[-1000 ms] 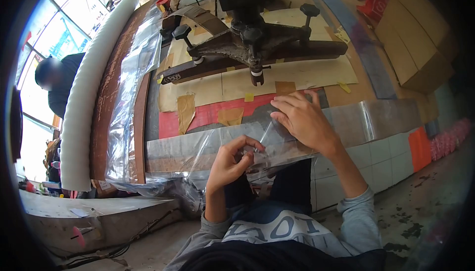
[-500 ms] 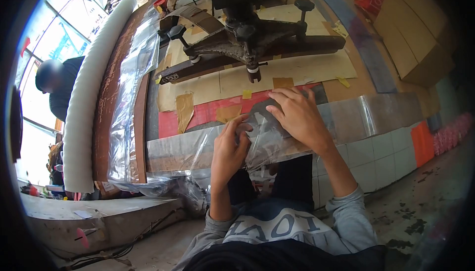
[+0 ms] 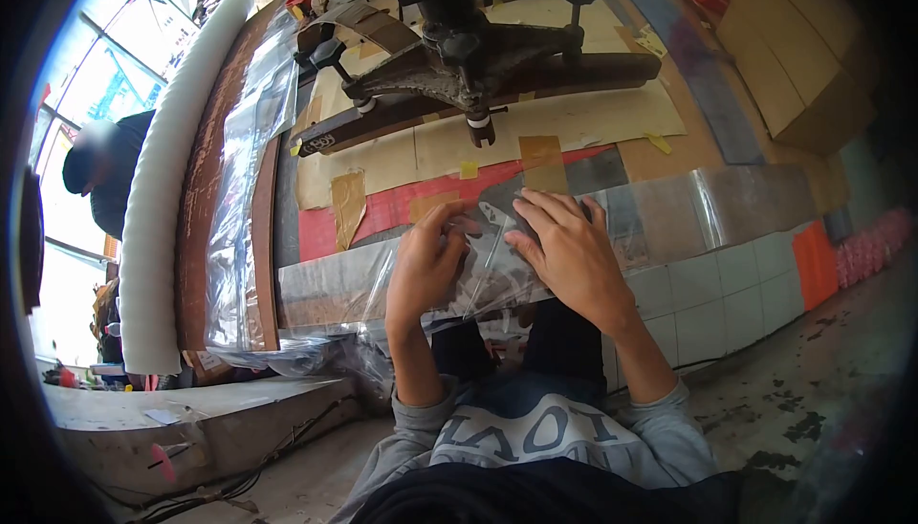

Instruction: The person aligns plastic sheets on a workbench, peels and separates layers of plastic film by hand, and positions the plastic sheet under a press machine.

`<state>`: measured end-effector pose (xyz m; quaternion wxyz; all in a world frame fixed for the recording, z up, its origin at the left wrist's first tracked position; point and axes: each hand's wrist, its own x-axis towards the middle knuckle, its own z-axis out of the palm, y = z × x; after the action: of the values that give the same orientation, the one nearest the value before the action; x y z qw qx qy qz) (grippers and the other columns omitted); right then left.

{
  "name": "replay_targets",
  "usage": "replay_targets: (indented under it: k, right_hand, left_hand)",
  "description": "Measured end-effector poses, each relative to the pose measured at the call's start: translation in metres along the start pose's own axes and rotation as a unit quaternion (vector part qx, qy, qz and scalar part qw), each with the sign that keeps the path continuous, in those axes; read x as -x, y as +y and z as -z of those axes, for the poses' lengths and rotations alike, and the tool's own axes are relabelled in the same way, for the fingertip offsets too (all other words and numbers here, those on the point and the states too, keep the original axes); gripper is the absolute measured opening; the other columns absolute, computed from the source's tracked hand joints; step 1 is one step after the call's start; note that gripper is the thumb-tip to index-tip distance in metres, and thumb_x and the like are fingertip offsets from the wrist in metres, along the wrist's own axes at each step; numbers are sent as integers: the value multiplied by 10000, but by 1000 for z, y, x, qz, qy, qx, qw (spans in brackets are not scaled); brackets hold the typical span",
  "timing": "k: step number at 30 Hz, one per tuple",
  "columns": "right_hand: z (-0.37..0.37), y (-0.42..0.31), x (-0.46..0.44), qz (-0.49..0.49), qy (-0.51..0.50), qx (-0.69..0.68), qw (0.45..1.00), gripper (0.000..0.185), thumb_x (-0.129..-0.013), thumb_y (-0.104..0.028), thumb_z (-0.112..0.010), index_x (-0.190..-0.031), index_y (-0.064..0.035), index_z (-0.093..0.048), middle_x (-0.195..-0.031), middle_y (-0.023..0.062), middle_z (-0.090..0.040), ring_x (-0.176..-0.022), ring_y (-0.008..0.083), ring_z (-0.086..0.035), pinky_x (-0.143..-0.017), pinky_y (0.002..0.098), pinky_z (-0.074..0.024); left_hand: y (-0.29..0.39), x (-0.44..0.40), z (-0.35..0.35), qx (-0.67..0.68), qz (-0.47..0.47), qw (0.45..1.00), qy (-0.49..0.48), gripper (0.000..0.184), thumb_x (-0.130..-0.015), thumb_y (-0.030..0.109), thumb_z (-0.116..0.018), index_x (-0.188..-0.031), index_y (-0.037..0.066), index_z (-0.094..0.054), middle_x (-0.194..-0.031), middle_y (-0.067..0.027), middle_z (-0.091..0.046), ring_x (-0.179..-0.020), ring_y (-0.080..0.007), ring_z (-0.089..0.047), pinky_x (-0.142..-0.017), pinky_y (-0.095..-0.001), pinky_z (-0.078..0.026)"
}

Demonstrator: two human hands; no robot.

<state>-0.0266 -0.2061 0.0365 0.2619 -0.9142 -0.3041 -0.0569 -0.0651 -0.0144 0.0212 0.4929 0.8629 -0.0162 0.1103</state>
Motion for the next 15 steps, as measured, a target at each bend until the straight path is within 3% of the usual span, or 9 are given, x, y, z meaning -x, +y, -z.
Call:
replay_targets:
  k: [3,6,9,12,15]
  right_hand:
    - [1,-6,-1,-3,10,-14,1000,399,-900,-302,-625,-1173,-12,-615,-1211,144,-601,-1152,288,-543,-1000,428,-383]
    - [-4,-6,-2,-1,58,-66,996,375,-886,-236,-657,-1170,5,-612,-1161,156,-610,-1033,301,-604,-891,373,-473]
    - [-2,-10,1,-66,37,-208,975,297,-868,-150,-680,-1099,33,-643,-1101,149,-615,-872,269,-655,-743,335,-524]
    - [3,-13,5,-76,74,-212,971,217,-859,-103,-683,-1010,52,-674,-1050,140,-617,-769,221,-667,-660,302,-526]
    - [1,-9,9,-69,104,-205,971,189,-861,-106,-681,-967,50,-691,-1021,125,-627,-765,199,-667,-656,293,-525]
  left_hand:
    - [1,-7,0,30,18,999,7,265,-831,-26,-504,-1082,-41,-588,-922,-188,-655,-843,-337,-645,-746,-392,-489]
    - [-1,-9,-2,8,-6,1000,21,253,-828,-27,-503,-1065,-41,-591,-921,-191,-652,-853,-347,-639,-757,-401,-486]
    - [-1,-9,-4,0,-15,999,33,240,-833,-20,-504,-1054,-41,-595,-922,-192,-652,-856,-345,-639,-763,-402,-484]
    - [1,-9,-4,1,-4,1000,31,231,-836,-12,-505,-1045,-43,-599,-921,-190,-652,-856,-344,-639,-767,-398,-484]
    - [6,-9,-5,7,5,1000,22,228,-840,-7,-506,-1045,-44,-599,-914,-186,-651,-847,-341,-638,-764,-392,-485]
